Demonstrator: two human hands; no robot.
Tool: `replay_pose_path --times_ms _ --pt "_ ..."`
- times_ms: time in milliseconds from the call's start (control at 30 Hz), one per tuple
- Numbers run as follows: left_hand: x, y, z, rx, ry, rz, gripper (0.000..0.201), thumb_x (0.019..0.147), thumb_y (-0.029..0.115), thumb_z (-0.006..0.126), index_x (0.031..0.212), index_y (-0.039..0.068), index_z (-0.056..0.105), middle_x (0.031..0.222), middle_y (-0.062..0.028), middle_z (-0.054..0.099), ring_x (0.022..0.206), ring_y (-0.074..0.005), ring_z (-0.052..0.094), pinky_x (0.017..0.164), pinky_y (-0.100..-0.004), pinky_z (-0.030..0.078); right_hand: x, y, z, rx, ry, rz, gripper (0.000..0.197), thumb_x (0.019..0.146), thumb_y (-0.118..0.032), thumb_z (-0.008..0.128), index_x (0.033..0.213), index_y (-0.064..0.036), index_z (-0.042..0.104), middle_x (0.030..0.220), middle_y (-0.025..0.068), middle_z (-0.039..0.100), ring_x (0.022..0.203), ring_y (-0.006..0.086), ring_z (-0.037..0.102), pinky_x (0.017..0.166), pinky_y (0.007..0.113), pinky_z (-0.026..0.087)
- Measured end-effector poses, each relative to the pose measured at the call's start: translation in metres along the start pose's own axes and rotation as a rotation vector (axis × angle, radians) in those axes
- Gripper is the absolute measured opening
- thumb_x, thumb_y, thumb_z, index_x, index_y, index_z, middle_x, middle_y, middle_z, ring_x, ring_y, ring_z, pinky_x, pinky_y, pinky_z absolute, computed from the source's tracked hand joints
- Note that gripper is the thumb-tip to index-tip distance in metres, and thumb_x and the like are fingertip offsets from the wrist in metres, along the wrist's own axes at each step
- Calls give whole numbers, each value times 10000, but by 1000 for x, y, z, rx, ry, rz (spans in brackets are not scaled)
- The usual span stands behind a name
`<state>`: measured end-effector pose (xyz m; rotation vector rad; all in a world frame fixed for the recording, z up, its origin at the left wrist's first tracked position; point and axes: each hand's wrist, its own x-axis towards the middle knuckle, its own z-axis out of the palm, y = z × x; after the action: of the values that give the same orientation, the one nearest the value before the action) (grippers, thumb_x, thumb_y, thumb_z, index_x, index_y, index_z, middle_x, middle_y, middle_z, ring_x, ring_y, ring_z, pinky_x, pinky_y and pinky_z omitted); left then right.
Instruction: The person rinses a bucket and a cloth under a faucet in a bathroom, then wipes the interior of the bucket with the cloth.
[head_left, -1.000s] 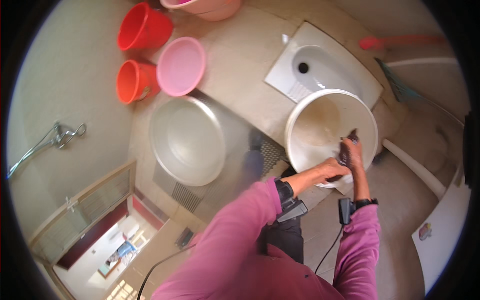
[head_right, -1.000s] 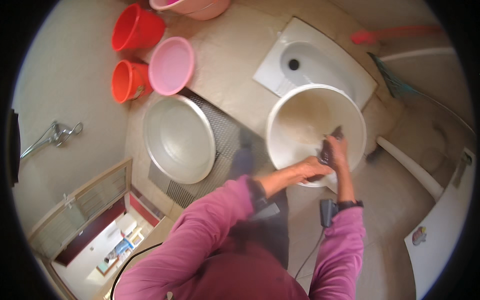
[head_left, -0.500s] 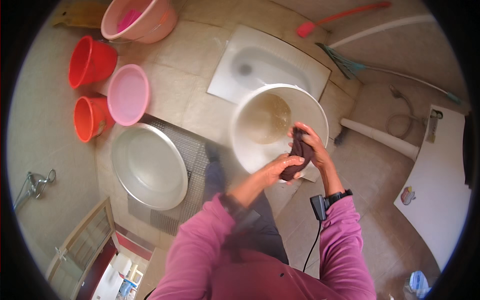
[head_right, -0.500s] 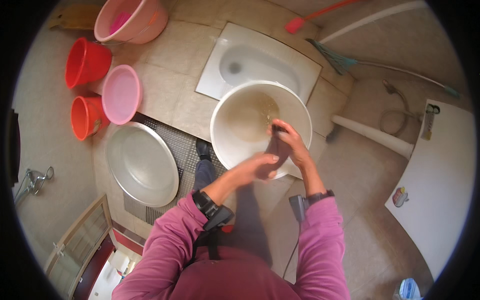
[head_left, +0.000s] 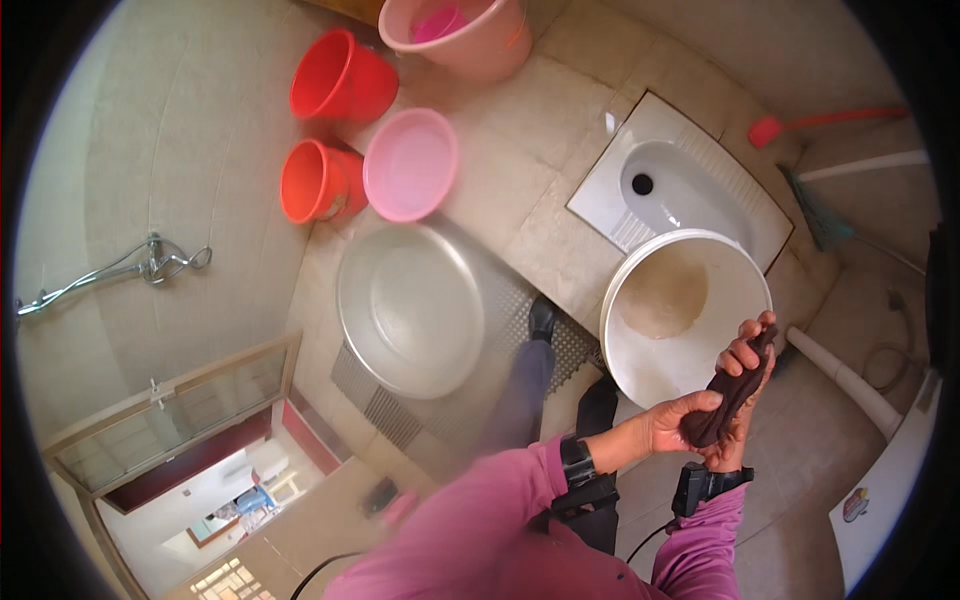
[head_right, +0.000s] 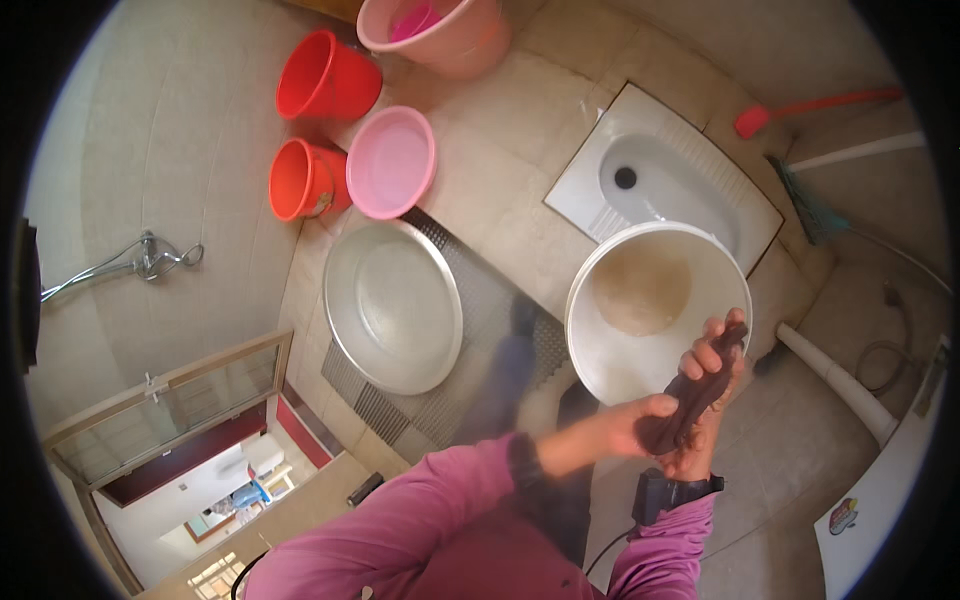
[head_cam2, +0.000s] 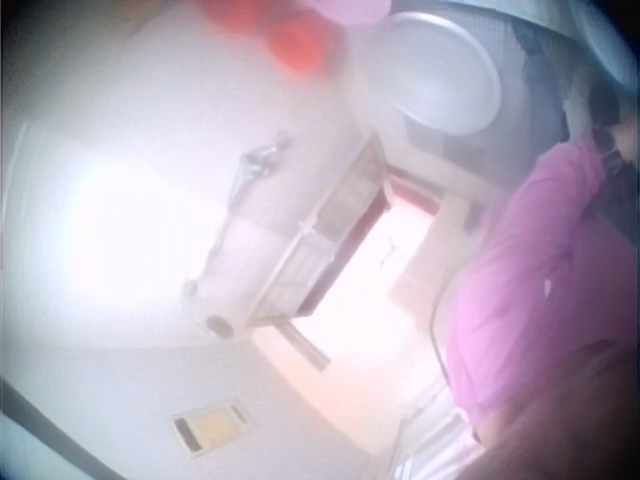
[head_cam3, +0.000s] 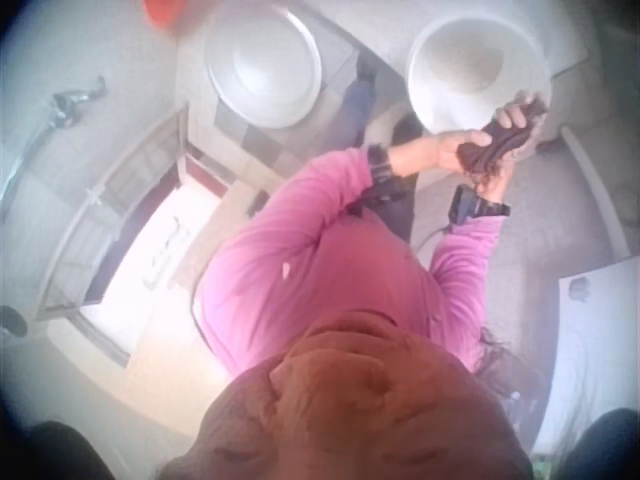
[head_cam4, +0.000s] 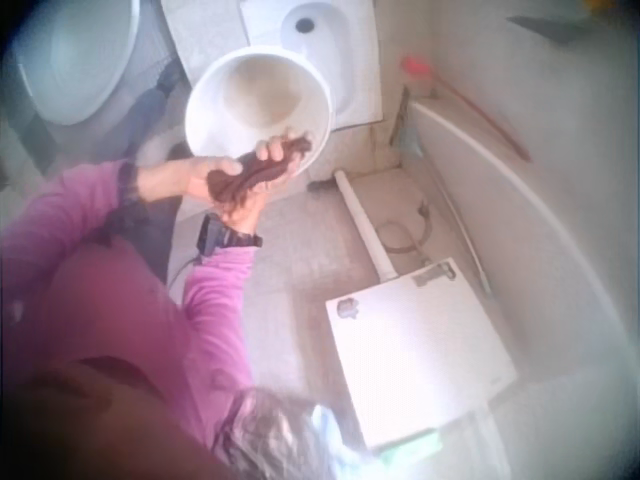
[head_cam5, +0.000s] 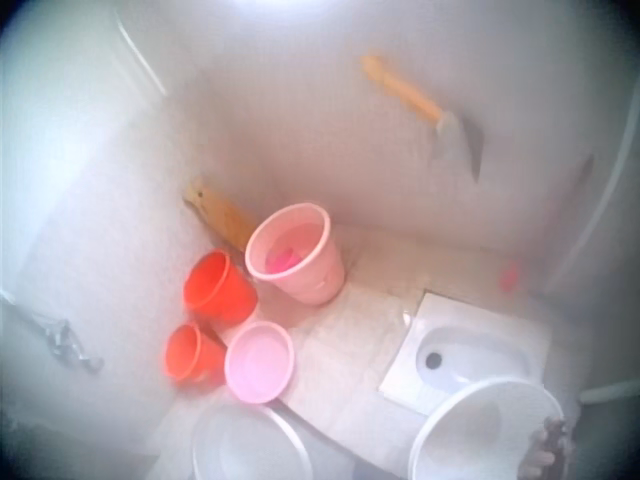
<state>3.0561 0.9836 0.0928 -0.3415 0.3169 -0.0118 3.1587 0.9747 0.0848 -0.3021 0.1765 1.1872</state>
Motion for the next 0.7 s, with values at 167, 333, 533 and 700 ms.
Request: replay_pose_path --times_ms 167,333,533,700 --pt "2 18 -23 228 -13 -82 313 700 329 508 857 64 457 617 -50 474 386 -104 357 322 -192 238 1 -18 -29 -444 341 74 164 738 -185 495 845 -100 405 666 11 407 490 90 369 417 214 355" --pt "18 20 -54 405 297 -194 251 691 321 534 749 92 447 537 8 406 355 -58 280 300 -180 181 12 -13 -59 -877 530 232 169 761 -234 449 685 -94 390 507 -5 382 356 93 374 319 217 329" --pt "52 34 -91 1540 745 -132 297 598 308 519 613 12 521 549 -93 513 508 -154 486 462 -306 383 23 -7 -125 -1430 567 148 199 705 -209 466 714 -11 469 534 13 431 426 88 387 387 231 326" --pt "55 46 -110 1959 955 -268 295 623 269 481 820 59 542 773 -144 551 759 -274 523 653 -348 410 34 12 -179 -1843 579 68 271 690 -211 443 751 48 494 710 210 520 685 341 496 623 369 380"
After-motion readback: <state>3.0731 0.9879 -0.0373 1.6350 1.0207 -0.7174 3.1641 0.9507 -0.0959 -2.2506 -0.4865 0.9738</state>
